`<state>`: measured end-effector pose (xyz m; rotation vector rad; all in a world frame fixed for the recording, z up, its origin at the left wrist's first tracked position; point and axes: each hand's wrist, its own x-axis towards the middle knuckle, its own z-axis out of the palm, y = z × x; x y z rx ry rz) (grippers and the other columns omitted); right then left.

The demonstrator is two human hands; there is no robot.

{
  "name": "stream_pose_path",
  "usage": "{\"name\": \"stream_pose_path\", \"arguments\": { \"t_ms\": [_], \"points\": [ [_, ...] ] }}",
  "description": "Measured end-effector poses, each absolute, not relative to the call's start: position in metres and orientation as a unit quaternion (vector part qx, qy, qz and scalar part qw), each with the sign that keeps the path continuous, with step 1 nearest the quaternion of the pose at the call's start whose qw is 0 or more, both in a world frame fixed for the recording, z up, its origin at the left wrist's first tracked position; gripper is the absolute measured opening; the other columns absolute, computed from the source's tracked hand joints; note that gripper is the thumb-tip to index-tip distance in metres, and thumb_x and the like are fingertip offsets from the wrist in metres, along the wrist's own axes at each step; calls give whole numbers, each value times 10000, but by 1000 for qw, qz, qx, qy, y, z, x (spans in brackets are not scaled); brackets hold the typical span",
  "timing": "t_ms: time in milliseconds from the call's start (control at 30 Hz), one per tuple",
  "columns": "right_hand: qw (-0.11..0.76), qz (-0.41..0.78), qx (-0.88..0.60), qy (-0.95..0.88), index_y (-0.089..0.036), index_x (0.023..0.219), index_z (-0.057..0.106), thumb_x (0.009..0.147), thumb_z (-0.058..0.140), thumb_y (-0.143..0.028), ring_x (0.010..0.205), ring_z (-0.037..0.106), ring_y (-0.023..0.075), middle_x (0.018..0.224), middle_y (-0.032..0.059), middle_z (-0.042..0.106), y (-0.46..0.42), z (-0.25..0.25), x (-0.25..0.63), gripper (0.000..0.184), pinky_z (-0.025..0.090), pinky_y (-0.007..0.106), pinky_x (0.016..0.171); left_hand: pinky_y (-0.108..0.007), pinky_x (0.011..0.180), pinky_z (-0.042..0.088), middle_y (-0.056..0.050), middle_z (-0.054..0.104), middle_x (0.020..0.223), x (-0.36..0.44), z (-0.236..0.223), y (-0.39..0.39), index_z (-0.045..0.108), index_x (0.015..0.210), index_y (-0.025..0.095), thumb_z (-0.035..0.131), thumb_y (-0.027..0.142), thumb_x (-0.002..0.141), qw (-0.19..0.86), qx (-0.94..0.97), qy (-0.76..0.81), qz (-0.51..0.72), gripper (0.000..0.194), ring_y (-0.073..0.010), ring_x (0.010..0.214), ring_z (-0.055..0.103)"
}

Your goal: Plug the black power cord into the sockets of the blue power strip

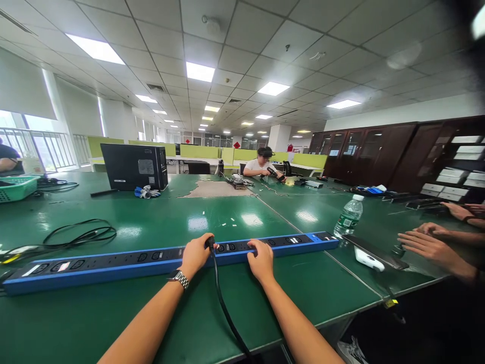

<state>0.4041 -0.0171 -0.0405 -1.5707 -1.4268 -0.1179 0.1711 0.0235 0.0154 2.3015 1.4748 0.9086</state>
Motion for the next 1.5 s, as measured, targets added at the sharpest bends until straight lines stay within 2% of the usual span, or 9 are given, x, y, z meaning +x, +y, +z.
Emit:
{"name": "stream_pose_path", "arguments": {
  "t_ms": [133, 300, 500, 700, 900, 1033, 1167, 1367, 1500],
  "points": [
    [488, -47, -646, -585, -217, 943, 626, 661, 435, -153, 1090, 579, 223, 1096, 59, 689, -17, -41, 404, 346, 261, 455, 1088, -275, 743, 483, -47, 748, 940, 166, 19, 27, 660, 1112, 268, 576, 401, 865, 148, 804, 497, 292, 293, -219, 834, 690],
    [493, -51, -642, -585, -220, 934, 627, 659, 435, -151, 1095, 576, 220, 1095, 55, 690, -17, -40, 404, 342, 273, 440, 1079, -291, 784, 490, -56, 741, 976, 164, 20, 30, 667, 1088, 271, 596, 385, 842, 152, 797, 501, 300, 280, -235, 900, 687],
    [494, -52, -641, -585, -212, 929, 629, 662, 437, -155, 1083, 581, 223, 1081, 58, 692, -17, -40, 404, 334, 279, 440, 1066, -294, 739, 505, -57, 727, 945, 158, 15, 31, 600, 1173, 231, 549, 424, 868, 169, 774, 511, 334, 364, -206, 817, 674],
    [493, -50, -641, -587, -217, 929, 624, 669, 438, -153, 1076, 578, 220, 1080, 52, 689, -16, -41, 404, 326, 271, 439, 1068, -273, 767, 500, -40, 727, 966, 156, 15, 33, 645, 1081, 202, 557, 425, 853, 185, 777, 489, 352, 330, -191, 861, 667],
    [494, -53, -640, -586, -217, 926, 626, 667, 442, -156, 1067, 580, 218, 1079, 53, 689, -17, -41, 405, 324, 288, 432, 1057, -281, 717, 498, -53, 737, 894, 156, 15, 35, 686, 962, 188, 546, 423, 856, 169, 786, 490, 337, 293, -205, 806, 673],
    [494, -55, -639, -587, -219, 925, 626, 668, 440, -158, 1072, 582, 218, 1078, 55, 691, -17, -41, 404, 323, 290, 430, 1057, -286, 737, 490, -55, 738, 903, 160, 16, 28, 684, 1013, 210, 570, 385, 856, 134, 795, 497, 321, 261, -210, 813, 672],
    [492, -54, -640, -588, -221, 931, 629, 666, 440, -158, 1087, 578, 219, 1087, 57, 690, -17, -41, 404, 331, 277, 434, 1069, -308, 799, 473, -70, 732, 952, 163, 15, 19, 669, 1090, 227, 591, 358, 853, 90, 807, 501, 300, 282, -239, 903, 660],
    [483, -52, -643, -591, -218, 944, 630, 680, 448, -162, 1112, 565, 218, 1116, 58, 680, -18, -41, 403, 325, 248, 442, 1089, -326, 811, 465, -93, 726, 1039, 155, 14, 15, 641, 1183, 248, 580, 443, 869, 51, 809, 523, 265, 374, -270, 965, 652],
    [480, -55, -644, -593, -220, 929, 634, 679, 447, -162, 1117, 564, 219, 1114, 60, 683, -18, -42, 404, 317, 261, 440, 1082, -308, 804, 462, -80, 737, 1001, 154, 17, 15, 647, 1175, 261, 548, 465, 882, 41, 808, 533, 249, 371, -253, 943, 662]
  ]
}}
